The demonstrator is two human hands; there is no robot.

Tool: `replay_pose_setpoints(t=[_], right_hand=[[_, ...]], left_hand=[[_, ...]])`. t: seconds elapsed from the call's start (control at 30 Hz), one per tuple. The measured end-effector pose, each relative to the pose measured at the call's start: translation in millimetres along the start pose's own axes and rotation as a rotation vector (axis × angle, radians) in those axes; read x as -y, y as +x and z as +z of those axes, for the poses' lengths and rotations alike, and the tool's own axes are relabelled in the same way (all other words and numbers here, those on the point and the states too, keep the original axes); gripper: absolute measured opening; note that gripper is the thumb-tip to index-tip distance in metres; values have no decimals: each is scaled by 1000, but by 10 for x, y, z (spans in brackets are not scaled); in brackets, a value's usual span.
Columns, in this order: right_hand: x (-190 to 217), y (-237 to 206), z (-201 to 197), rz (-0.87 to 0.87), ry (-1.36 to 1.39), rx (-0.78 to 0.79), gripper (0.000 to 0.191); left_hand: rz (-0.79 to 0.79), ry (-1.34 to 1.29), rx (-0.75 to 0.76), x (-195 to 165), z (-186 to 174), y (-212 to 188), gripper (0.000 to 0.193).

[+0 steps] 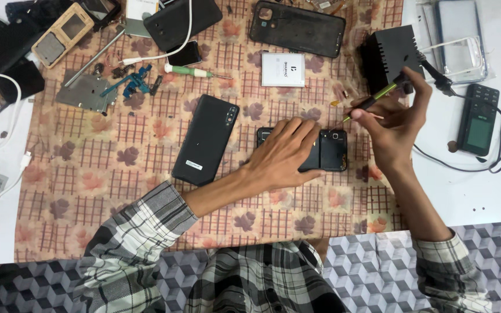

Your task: The person uses a screwdriver to remove screws from the back of a smartphone, then flips the device and continues unscrewing the camera module area. The person repeats this process on a second phone, removing screws from both the back and the camera module area.

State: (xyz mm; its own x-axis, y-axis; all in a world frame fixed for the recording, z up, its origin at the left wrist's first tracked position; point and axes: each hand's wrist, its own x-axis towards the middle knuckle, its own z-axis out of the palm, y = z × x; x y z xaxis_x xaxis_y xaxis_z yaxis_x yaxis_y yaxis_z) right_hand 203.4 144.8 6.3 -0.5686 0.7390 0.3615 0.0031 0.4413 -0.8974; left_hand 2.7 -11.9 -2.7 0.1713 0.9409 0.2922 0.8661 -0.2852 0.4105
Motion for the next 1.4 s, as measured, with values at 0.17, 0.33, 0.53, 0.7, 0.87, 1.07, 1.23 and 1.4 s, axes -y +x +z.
replay_pose_setpoints(t=[0.17,0.33,0.53,0.7,0.87,1.07,1.23,1.4], right_hand=[[-20,23,70,25,-24,0,83],[3,47,88,72,34,2,82],[17,28,130,40,5,6,82],[33,23,133,35,-32,-5,82],[50,13,151,19,-51,17,80],[44,4,178,15,-44,34,81],[22,-4,165,1,-42,24,81],[-7,2,162,-19,-72,29,81]], left_hand=[[10,40,0,7,17,5,95],[9,37,-11,7,42,6,96],[11,35,-16,9,40,1,96],[18,39,-28,15,44,2,95],[17,36,-32,13,40,8,95],[17,28,-33,2,15,1,93],[16,20,-29,1,9,7,94],[10,13,-18,5,17,8,95]])
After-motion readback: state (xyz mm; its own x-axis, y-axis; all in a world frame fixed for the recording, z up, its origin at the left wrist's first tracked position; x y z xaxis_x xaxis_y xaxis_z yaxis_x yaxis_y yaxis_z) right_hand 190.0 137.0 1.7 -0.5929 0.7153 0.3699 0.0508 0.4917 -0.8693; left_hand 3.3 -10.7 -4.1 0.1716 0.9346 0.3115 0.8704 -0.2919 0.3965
